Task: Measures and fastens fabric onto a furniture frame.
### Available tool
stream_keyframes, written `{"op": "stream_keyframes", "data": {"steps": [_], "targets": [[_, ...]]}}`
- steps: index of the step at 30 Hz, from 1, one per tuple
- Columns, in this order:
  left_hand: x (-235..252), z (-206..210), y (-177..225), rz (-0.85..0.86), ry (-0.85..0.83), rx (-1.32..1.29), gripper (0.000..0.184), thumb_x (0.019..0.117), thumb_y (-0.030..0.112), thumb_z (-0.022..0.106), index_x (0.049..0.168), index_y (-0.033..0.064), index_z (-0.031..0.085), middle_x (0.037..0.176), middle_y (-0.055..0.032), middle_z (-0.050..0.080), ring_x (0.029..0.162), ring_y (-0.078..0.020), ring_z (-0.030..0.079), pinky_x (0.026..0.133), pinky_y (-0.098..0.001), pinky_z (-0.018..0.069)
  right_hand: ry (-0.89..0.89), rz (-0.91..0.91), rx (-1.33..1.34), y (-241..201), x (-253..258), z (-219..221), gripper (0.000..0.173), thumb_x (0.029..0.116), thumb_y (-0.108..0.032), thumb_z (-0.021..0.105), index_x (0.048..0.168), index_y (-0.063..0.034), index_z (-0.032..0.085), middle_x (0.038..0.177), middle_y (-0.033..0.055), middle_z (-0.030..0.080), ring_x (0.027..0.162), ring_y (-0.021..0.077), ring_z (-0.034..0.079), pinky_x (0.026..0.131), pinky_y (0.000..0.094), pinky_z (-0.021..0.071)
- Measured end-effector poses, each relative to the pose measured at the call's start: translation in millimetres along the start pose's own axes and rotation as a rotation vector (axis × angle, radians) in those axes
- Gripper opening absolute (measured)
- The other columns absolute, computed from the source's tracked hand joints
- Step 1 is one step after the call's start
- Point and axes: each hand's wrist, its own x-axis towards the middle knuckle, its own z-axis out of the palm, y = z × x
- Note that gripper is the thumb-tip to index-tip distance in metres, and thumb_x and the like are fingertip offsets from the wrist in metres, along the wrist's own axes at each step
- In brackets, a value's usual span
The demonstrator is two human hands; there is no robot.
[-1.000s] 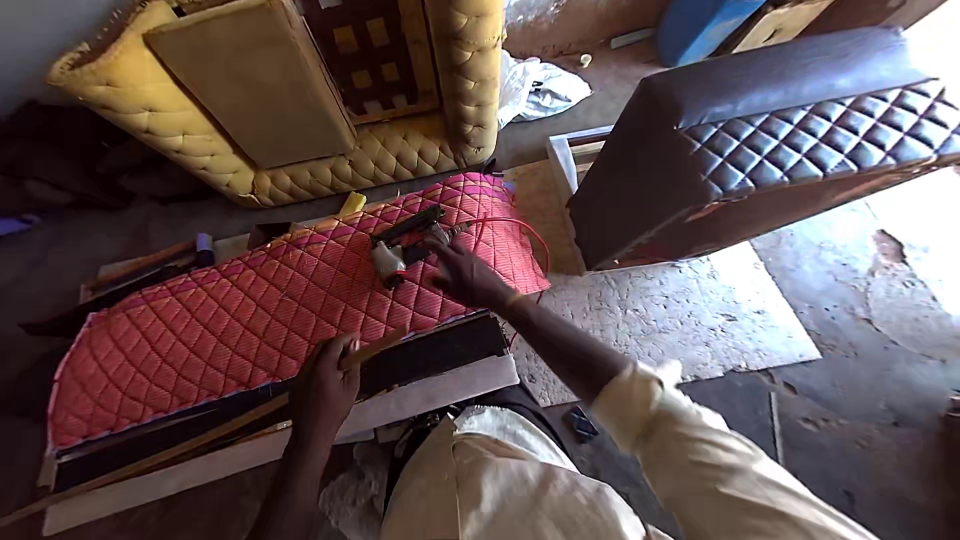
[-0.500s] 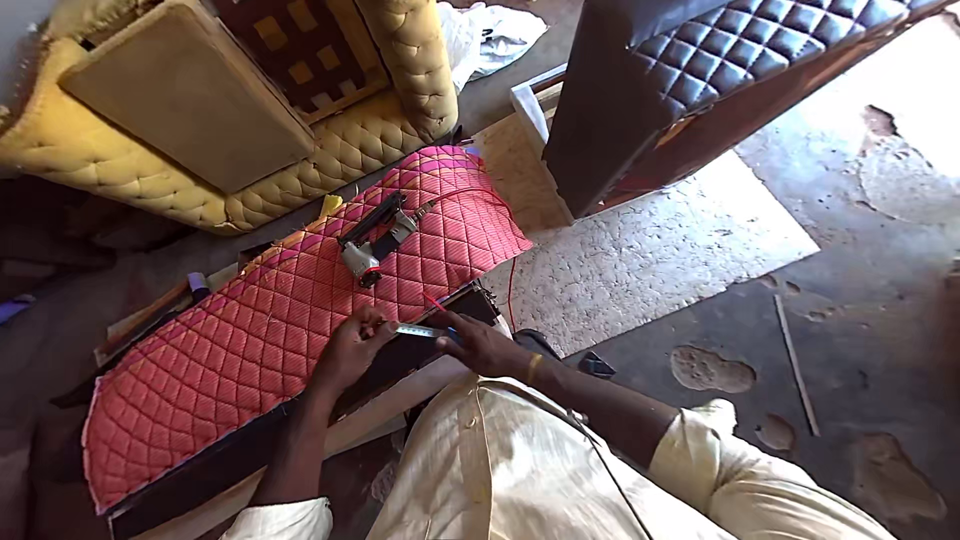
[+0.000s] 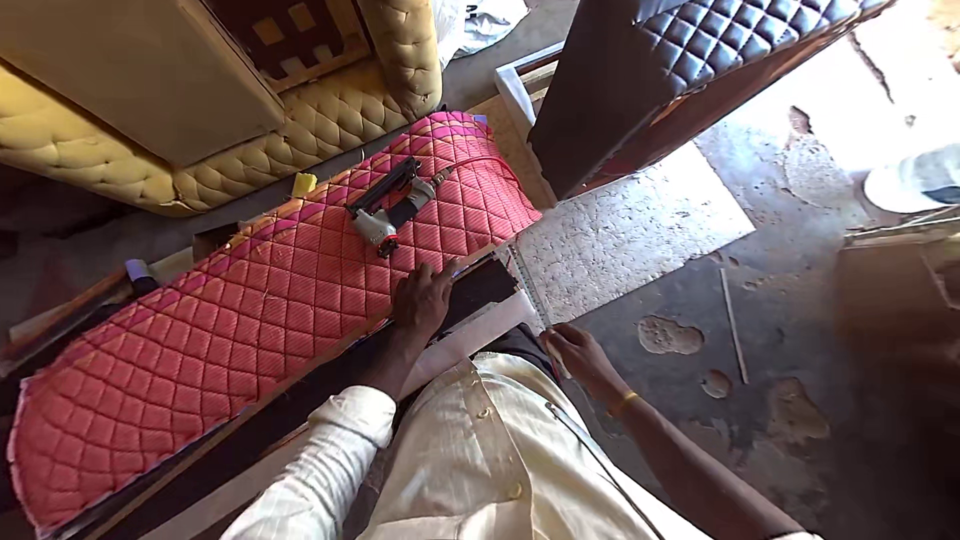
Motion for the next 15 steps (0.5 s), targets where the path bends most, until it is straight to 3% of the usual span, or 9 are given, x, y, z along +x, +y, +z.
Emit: {"op": "stream_keyframes", "data": {"steps": [2, 5, 7, 10, 12, 15], "targets": [[6, 14, 4, -0.011, 0.03, 0.006, 0.042, 0.1074, 0.052, 0.04, 0.146, 0.0454, 0.055, 0.107, -0.0096, 0.066, 0.097, -0.0288, 0.064, 0.079, -0.0463, 0.052, -0.009, 0.013, -0.059, 1, -8, 9, 0.03, 0.1074, -0.031, 0.05, 0.105, -0.0098, 0.072, 0.083, 0.0046, 0.07, 0.07, 0.017, 0.065, 0.065, 0.0385, 0.0549], [10, 24, 7, -0.072, 0.056, -0.027, 0.037, 0.1067, 0.046, 0.047, 0.141, 0.0476, 0.059, 0.107, -0.0066, 0.066, 0.099, -0.0269, 0.064, 0.08, -0.046, 0.051, -0.01, 0.04, -0.211, -7, -11, 19, 0.033, 0.1067, -0.036, 0.05, 0.103, -0.0143, 0.075, 0.083, 0.0031, 0.07, 0.074, 0.0172, 0.066, 0.07, 0.0429, 0.0542], [9, 29, 6, -0.084, 0.079, -0.081, 0.034, 0.1055, 0.04, 0.052, 0.137, 0.0427, 0.064, 0.108, -0.0065, 0.067, 0.101, -0.0276, 0.064, 0.081, -0.0486, 0.0502, 0.0, 0.055, -0.284, -13, -8, 24, 0.034, 0.1063, -0.038, 0.05, 0.1, -0.0162, 0.076, 0.082, 0.0032, 0.069, 0.074, 0.0182, 0.065, 0.071, 0.0456, 0.0536], [6, 37, 2, -0.054, 0.155, -0.132, 0.029, 0.103, 0.024, 0.058, 0.129, 0.0268, 0.071, 0.119, -0.0074, 0.067, 0.106, -0.0283, 0.066, 0.085, -0.049, 0.0542, -0.008, 0.085, -0.39, -23, 0, 26, 0.036, 0.1057, -0.041, 0.051, 0.096, -0.0176, 0.076, 0.08, 0.0038, 0.069, 0.074, 0.0207, 0.066, 0.07, 0.0491, 0.0525], [5, 42, -1, -0.015, 0.166, -0.1, 0.031, 0.1026, 0.019, 0.057, 0.131, 0.0216, 0.069, 0.127, -0.0078, 0.066, 0.11, -0.0287, 0.066, 0.087, -0.0479, 0.0554, -0.041, 0.118, -0.488, -28, 8, 24, 0.038, 0.105, -0.046, 0.05, 0.096, -0.0201, 0.076, 0.083, 0.0041, 0.071, 0.08, 0.0231, 0.068, 0.074, 0.0538, 0.0526], [4, 48, -3, 0.069, 0.194, 0.018, 0.045, 0.1018, 0.014, 0.055, 0.144, 0.0271, 0.06, 0.128, -0.0079, 0.066, 0.107, -0.0295, 0.066, 0.082, -0.0471, 0.0541, -0.056, 0.122, -0.546, -34, 19, 19, 0.04, 0.1039, -0.048, 0.05, 0.091, -0.0191, 0.075, 0.083, 0.0057, 0.072, 0.082, 0.026, 0.069, 0.074, 0.0579, 0.0518]]}}
